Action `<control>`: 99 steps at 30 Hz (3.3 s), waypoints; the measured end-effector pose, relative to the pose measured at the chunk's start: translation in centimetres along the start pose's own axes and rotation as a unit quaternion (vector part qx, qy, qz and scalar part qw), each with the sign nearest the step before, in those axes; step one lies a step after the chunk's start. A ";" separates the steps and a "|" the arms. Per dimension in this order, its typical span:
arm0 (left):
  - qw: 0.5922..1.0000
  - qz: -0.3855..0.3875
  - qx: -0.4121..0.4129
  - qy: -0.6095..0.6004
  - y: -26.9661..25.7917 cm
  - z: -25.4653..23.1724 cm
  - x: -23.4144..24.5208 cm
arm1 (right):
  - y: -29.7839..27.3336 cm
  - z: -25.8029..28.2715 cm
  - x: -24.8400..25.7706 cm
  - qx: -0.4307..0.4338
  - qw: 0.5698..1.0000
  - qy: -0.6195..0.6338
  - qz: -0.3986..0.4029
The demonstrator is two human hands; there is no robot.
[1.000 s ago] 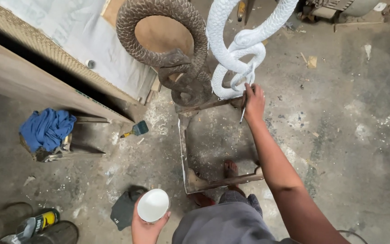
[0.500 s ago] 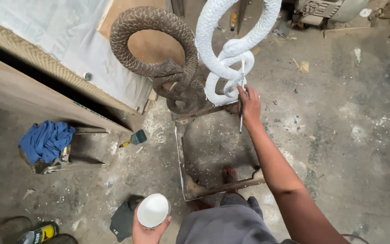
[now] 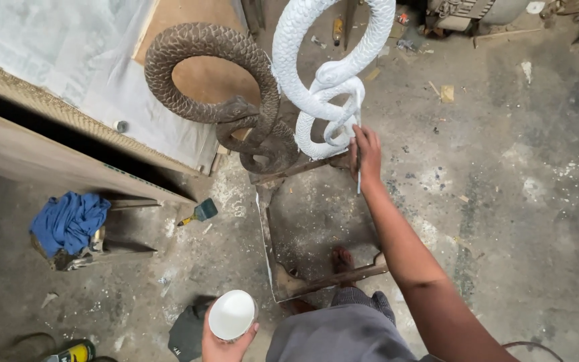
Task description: The person paints a coiled snake sculpture white using a paintbrush and a small container of paint. They repeatedly dip the brush into the container and apply paint to the textured surface of the sculpture, which is mounted on a wooden stand.
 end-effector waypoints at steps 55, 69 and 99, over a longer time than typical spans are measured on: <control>0.998 0.003 0.067 0.018 -1.1 -3.0 -0.7 | 0.2 -2.0 -5.0 -0.116 0.990 -0.007 0.086; 0.997 0.031 0.050 0.053 -1.7 -4.0 -1.8 | 0.8 0.3 -0.9 -0.099 0.988 -0.025 0.117; 0.988 0.118 -0.099 0.018 1.4 -5.4 -2.9 | -4.4 6.9 9.4 -0.136 0.971 0.119 0.156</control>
Point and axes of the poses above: each hand's wrist, its own y-axis towards the middle knuckle, its own x-axis out of the back of the hand, z = x × y, the point moved 10 cm from there along y, towards the middle knuckle, and after that the axes turned 14 degrees about z, right-handed, at the moved point
